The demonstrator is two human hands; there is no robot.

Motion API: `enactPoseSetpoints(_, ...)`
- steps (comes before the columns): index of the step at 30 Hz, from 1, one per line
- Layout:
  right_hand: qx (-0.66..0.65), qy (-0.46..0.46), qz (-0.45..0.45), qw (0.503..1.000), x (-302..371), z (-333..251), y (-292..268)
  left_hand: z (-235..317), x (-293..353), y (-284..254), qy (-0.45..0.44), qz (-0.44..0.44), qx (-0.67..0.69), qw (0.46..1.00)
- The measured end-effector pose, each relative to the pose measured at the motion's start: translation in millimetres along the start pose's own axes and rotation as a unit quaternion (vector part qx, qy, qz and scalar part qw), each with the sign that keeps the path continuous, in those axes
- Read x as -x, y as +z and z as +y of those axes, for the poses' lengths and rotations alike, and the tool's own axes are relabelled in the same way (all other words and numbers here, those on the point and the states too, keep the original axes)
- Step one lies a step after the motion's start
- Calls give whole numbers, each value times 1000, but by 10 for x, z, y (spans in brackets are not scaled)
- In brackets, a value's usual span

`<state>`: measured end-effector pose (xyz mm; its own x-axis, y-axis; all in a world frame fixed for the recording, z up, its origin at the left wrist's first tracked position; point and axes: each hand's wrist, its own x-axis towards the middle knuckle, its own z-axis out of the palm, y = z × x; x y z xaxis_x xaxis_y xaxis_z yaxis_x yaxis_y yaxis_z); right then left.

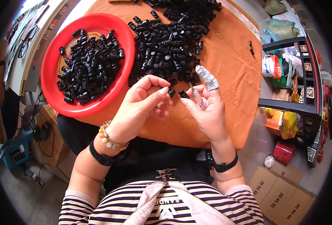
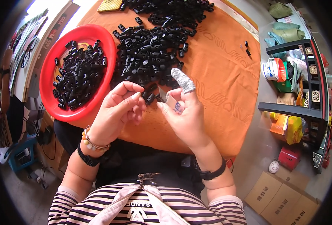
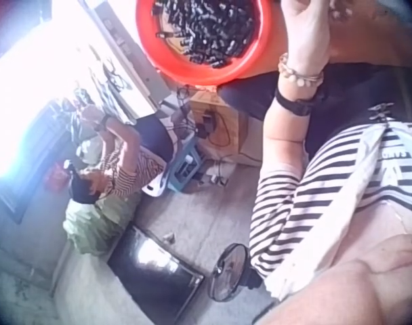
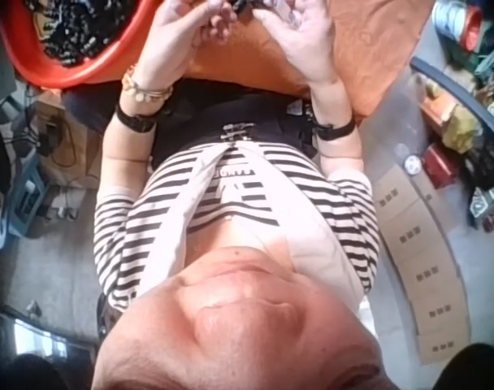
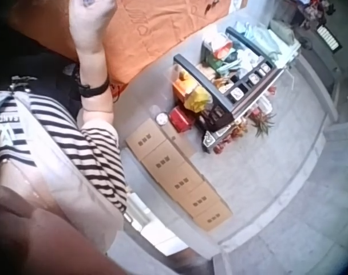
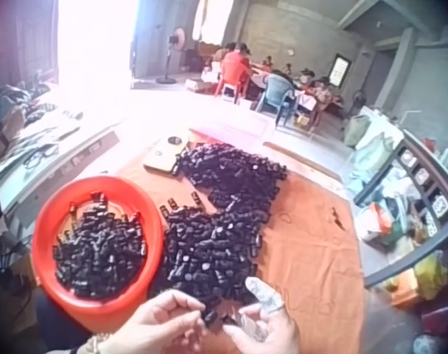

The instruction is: The person is manually assembling small black shoe components at a workbench in a factory setting.

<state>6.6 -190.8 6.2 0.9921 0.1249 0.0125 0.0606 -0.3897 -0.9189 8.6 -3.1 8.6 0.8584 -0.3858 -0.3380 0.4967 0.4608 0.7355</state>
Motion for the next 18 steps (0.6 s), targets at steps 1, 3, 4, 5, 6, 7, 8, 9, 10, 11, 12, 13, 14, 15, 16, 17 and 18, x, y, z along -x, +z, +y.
enactPoseSetpoints(1, -107, 26, -10, 994, 2, -67, -5, -21, 0, -7, 10, -3, -15, 1000)
enactPoseSetpoints(3, -120, 37, -25, 992, -9, -211, -3, -42, -13, 10, 10, -12, -7, 1000)
enactPoseSetpoints(4, -135, 30, -34, 990, -12, -241, 23, -47, -14, 21, 9, -19, 3, 1000)
enactPoseSetpoints(5, -150, 24, -43, 988, -15, -278, 46, -45, -7, 39, 10, -19, 2, 1000)
enactPoseSetpoints(6, -166, 30, -49, 985, 1, -331, 73, -40, 6, 56, 4, -38, 16, 999)
enactPoseSetpoints(7, -166, 30, -49, 984, 6, -343, 88, -35, 15, 62, -2, -57, 31, 998)
enactPoseSetpoints(8, -181, 30, -55, 982, 9, -353, 103, -33, 21, 46, -5, -70, 31, 997)
enactPoseSetpoints(9, -196, 31, -61, 978, 12, -366, 114, -24, 27, 41, -4, -68, 31, 997)
enactPoseSetpoints(10, -215, 26, -63, 974, 12, -422, 115, -11, 34, 36, 0, -83, 64, 994)
enactPoseSetpoints(11, -215, 26, -63, 974, 10, -412, 120, -2, 30, 32, 3, -99, 98, 990)
enactPoseSetpoints(12, -231, -8, -32, 972, 8, -394, 123, 5, 21, 37, 3, -99, 98, 990)
enactPoseSetpoints(13, -247, -41, -1, 968, 5, -383, 124, 10, 8, 50, 4, -79, 113, 991)
enactPoseSetpoints(14, -282, -44, -2, 958, -4, -461, 116, 27, 14, 50, 5, -55, 125, 991)
enactPoseSetpoints(15, -285, -44, -4, 958, -3, -432, 90, 43, 25, 43, 6, -52, 123, 991)
enactPoseSetpoints(16, -240, -23, -6, 971, 0, -375, 43, 59, 37, 34, 7, -49, 127, 991)
enactPoseSetpoints(17, -192, -1, -8, 981, 1, -333, 23, 59, 35, 26, 6, -48, 132, 990)
enactPoseSetpoints(18, -192, 2, -22, 981, 6, -341, 48, 60, 32, 20, 6, -46, 131, 990)
